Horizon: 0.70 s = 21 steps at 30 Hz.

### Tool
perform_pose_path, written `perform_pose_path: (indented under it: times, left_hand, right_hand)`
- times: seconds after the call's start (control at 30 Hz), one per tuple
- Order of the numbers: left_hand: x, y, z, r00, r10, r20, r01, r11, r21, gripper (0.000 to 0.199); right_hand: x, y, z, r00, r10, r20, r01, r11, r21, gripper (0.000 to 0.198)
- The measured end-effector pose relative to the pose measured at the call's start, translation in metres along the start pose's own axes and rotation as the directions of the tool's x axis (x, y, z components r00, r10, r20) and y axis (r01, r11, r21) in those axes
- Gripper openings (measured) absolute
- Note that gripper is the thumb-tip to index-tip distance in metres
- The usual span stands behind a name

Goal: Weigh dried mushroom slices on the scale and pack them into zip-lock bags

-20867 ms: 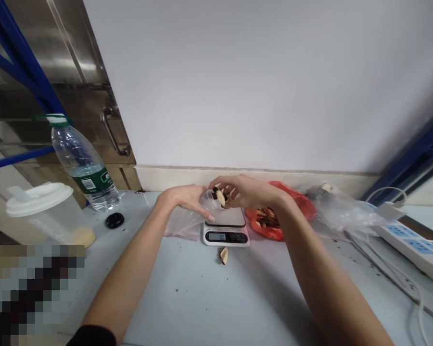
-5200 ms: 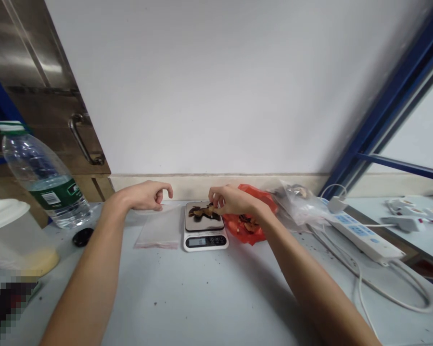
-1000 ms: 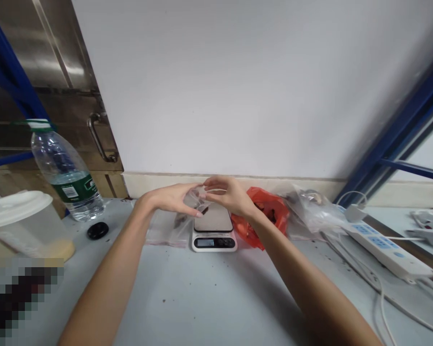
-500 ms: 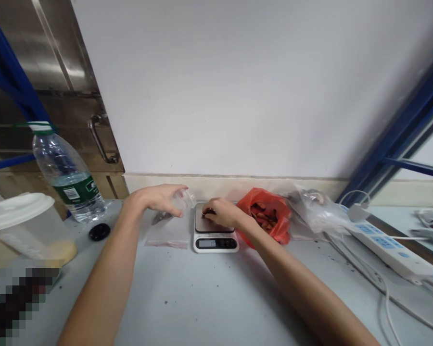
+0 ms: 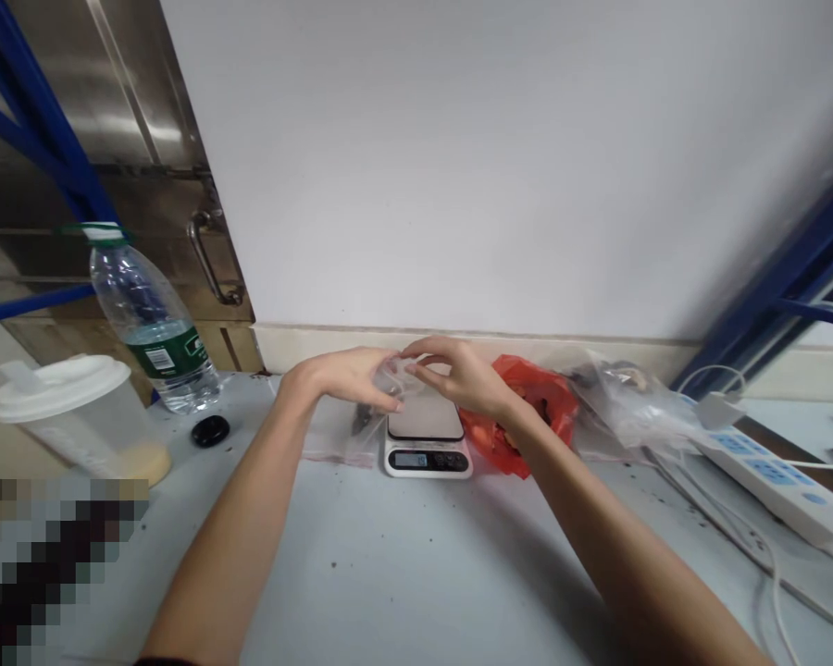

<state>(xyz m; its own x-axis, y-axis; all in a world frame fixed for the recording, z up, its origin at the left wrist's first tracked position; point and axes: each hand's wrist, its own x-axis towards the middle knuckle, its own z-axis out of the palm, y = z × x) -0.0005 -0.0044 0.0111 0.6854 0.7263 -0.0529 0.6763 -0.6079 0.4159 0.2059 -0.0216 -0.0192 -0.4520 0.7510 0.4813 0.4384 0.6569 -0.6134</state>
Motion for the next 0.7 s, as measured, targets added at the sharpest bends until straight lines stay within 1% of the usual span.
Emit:
perform_pose_path:
  times: [0.1,0.17,0.2,0.3,0.33,0.43,0.53,0.6,0.7]
  left_hand:
    - [-0.005,0.002,-0.004,0.999,-0.032,-0.008,0.031,0.999,-0.041,0.083]
    - [-0.008,0.001,-0.007,0.999,-0.017,-0.031,0.014,0.996,-0.09,0.084]
    - [-0.01,0.001,-0.008,0.999,0.0,-0.044,-0.006,0.992,-0.122,0.083]
    - [-0.012,-0.002,-0.011,0.996,0.057,-0.074,-0.072,0.974,-0.216,0.077]
    - [-0.012,-0.003,-0.011,0.994,0.072,-0.083,-0.09,0.966,-0.243,0.074]
    - [-0.012,-0.006,-0.013,0.99,0.078,-0.117,-0.109,0.949,-0.295,0.068]
    - [-0.014,-0.007,-0.016,0.988,0.053,-0.147,-0.097,0.944,-0.315,0.063]
    - [-0.016,-0.006,-0.018,0.988,0.06,-0.145,-0.102,0.946,-0.307,0.055]
    - [-0.02,-0.002,-0.021,0.988,0.086,-0.128,-0.116,0.962,-0.245,0.039]
  right_hand:
    - [-0.003,0.004,-0.005,0.996,-0.061,-0.064,0.054,0.992,-0.111,0.038]
    - [-0.005,0.007,-0.011,0.997,-0.076,-0.032,0.069,0.983,-0.172,0.041]
    - [-0.006,0.008,-0.014,0.997,-0.074,0.003,0.073,0.981,-0.182,0.037]
    - [-0.008,0.006,-0.024,0.994,-0.069,0.087,0.081,0.987,-0.138,0.018]
    - [-0.008,0.004,-0.026,0.993,-0.076,0.094,0.087,0.99,-0.114,0.016]
    - [-0.007,0.001,-0.031,0.992,-0.108,0.064,0.112,0.992,-0.06,0.021]
    - [-0.006,-0.001,-0.033,0.995,-0.095,0.031,0.096,0.995,-0.035,0.026]
    - [-0.006,-0.003,-0.033,0.997,-0.074,0.031,0.075,0.997,-0.02,0.03]
    - [-0.007,-0.007,-0.034,0.997,-0.07,0.021,0.071,0.997,-0.031,0.034]
